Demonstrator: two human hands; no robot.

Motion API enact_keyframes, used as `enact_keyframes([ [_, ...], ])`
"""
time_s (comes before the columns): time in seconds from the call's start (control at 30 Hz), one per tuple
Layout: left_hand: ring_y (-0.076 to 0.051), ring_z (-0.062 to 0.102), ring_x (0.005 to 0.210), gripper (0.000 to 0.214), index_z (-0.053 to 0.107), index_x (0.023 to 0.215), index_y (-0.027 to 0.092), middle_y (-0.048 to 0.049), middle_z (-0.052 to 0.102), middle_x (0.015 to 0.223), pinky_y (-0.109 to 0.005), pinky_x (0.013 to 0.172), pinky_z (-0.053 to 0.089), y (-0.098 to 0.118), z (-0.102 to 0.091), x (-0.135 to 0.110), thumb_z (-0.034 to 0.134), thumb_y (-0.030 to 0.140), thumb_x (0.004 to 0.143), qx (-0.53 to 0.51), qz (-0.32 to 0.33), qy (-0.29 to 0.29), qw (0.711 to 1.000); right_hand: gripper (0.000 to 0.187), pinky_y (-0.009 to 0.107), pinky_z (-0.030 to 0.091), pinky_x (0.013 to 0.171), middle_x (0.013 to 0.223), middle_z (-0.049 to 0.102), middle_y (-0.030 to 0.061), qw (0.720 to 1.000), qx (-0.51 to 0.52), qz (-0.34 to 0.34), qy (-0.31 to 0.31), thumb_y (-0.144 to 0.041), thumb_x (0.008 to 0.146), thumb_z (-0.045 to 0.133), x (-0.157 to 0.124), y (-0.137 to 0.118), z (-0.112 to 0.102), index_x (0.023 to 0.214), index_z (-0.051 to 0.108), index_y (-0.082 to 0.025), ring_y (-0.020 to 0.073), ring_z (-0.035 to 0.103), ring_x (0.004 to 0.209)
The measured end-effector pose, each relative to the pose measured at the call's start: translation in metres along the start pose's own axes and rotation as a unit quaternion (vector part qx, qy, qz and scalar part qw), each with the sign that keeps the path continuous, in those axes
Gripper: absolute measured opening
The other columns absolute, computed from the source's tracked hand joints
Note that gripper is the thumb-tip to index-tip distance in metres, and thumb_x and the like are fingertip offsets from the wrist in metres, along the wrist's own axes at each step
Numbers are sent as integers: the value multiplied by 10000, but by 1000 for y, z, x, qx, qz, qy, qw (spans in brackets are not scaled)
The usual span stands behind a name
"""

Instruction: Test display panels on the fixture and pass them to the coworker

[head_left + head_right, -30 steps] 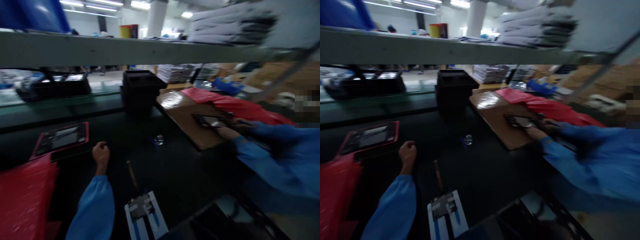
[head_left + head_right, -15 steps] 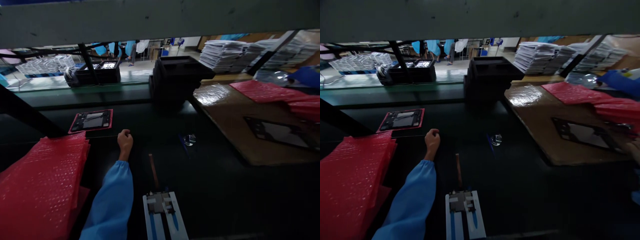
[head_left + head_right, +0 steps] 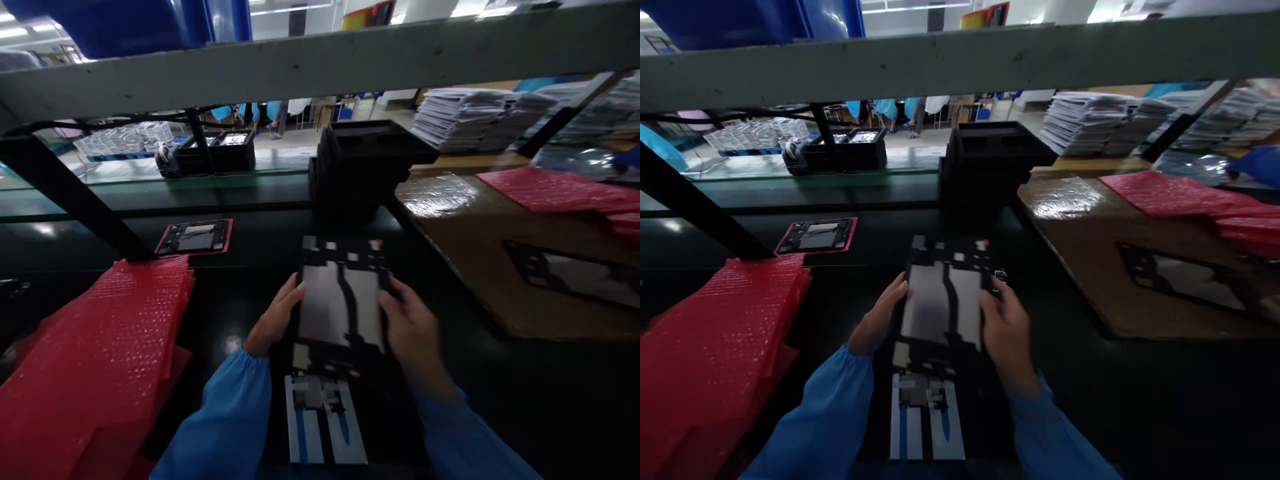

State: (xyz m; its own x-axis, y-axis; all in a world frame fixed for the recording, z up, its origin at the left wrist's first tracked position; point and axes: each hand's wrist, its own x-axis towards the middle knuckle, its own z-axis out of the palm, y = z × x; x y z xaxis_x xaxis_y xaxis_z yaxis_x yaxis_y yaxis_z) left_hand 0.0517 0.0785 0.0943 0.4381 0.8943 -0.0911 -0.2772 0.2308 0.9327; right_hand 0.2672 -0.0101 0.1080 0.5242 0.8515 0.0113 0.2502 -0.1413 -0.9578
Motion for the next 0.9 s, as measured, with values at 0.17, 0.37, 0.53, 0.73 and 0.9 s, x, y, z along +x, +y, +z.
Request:
enact_keyframes([
  [0.17,-209,716,813,751,513,1401,165,-57,767,990,-301,734,576,-12,-49,2,738,267,691,-35,41,237,970,575,336,531,692,883,716,72,989,18,-37,-139,-612,891,483,39,-6,76,1239,630,-179,232,665,781],
  [0.37,-209,728,1000,592,490,1430,216,-83,738,1198,-326,880,597,-13,-89,13,612,249,852,0,97,336,937,457,266,352,422,444,530,1,921,-171,84,-341,-547,929,519,37,18,58,682,657,-189,140,478,385],
  [0.53,-223,726,1017,558,539,1373,176,-107,735,1179,-341,898,594,-27,-98,19,639,281,834,53,96,354,929,266,205,335,419,534,618,-30,771,-137,130,-608,-438,854,691,23,8,59,849,747,-179,94,482,426],
  [0.73,-249,731,975,541,607,1294,168,-110,748,1146,-378,878,600,-56,-80,20,707,353,795,126,78,289,946,284,222,398,526,651,632,-13,785,-9,66,-616,-445,794,768,19,6,53,814,738,-164,105,530,555],
  [0.9,-268,702,1092,498,602,1309,154,-137,715,1239,-417,972,567,-71,-56,16,648,286,831,170,82,261,947,328,262,451,606,714,653,2,863,23,35,-504,-496,824,734,23,12,54,829,734,-168,133,563,622],
])
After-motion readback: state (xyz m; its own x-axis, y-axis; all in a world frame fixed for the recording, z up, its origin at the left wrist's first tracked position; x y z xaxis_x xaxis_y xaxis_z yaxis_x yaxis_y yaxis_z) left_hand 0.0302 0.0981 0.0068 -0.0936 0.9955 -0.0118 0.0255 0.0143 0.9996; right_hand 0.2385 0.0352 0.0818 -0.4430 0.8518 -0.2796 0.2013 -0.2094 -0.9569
